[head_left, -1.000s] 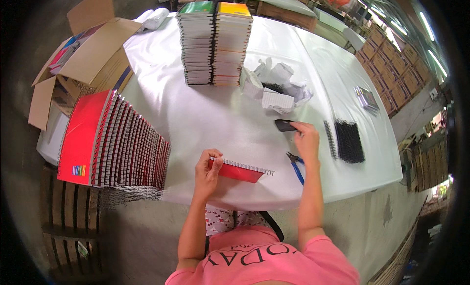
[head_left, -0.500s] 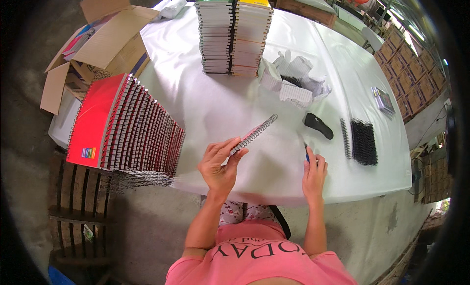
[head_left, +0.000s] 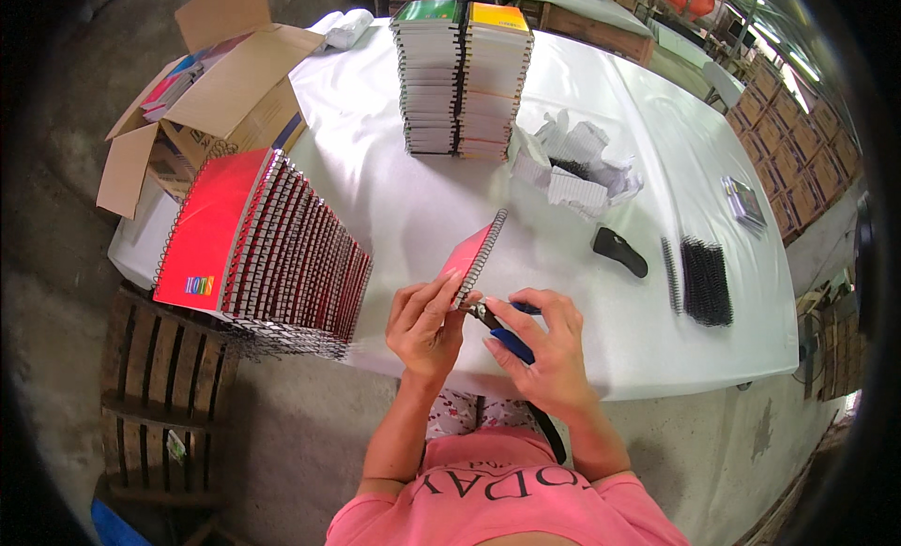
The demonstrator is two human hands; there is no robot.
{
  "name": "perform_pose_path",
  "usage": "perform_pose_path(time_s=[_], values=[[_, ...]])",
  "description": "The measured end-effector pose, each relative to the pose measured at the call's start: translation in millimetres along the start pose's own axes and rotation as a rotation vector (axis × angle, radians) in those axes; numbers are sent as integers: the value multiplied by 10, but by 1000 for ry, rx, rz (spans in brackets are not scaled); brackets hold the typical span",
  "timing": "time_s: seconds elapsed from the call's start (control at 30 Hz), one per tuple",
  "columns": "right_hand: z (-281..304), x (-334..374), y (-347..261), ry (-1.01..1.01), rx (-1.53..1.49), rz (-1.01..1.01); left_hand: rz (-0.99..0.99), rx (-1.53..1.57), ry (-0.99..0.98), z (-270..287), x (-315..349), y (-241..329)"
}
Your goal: The person assembles spiral notebooks by threading wire coils through pre-punched pages and using pliers to trim and secure the ends of the wire.
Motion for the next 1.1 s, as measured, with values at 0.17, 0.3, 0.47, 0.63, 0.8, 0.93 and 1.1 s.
perform_pose_path(time_s=[0.17, 0.3, 0.47, 0.63, 0.8, 0.93, 1.1], values=[[-45, 74, 17, -73, -71, -22, -96, -30, 26, -5, 15, 44], [-97, 110, 71, -238, -422, -209, -108, -32, 38, -4, 42, 81], [-201, 263, 198, -631, -1142, -852, -110, 2, 67, 11, 56, 118], [-113, 94, 272, -430, -549, -394, 57, 30, 22, -3, 33, -18], [106, 575, 1067, -279, 377, -316, 559, 476, 244, 67, 1, -41], [197, 843, 1439, -190, 550, -316, 591, 633, 152, 92, 74, -1], [122, 559, 1126, 108, -993, -428, 455, 587, 50, 89, 49, 307]])
Point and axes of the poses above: each hand's wrist, its own x-axis away from the middle knuckle, its own z-axis out of the back of the hand, y = z × x, the point moved 4 cm from there along -x, towards the middle knuckle, and after that the axes turned 8 degrees about y, right-handed, at the moved point
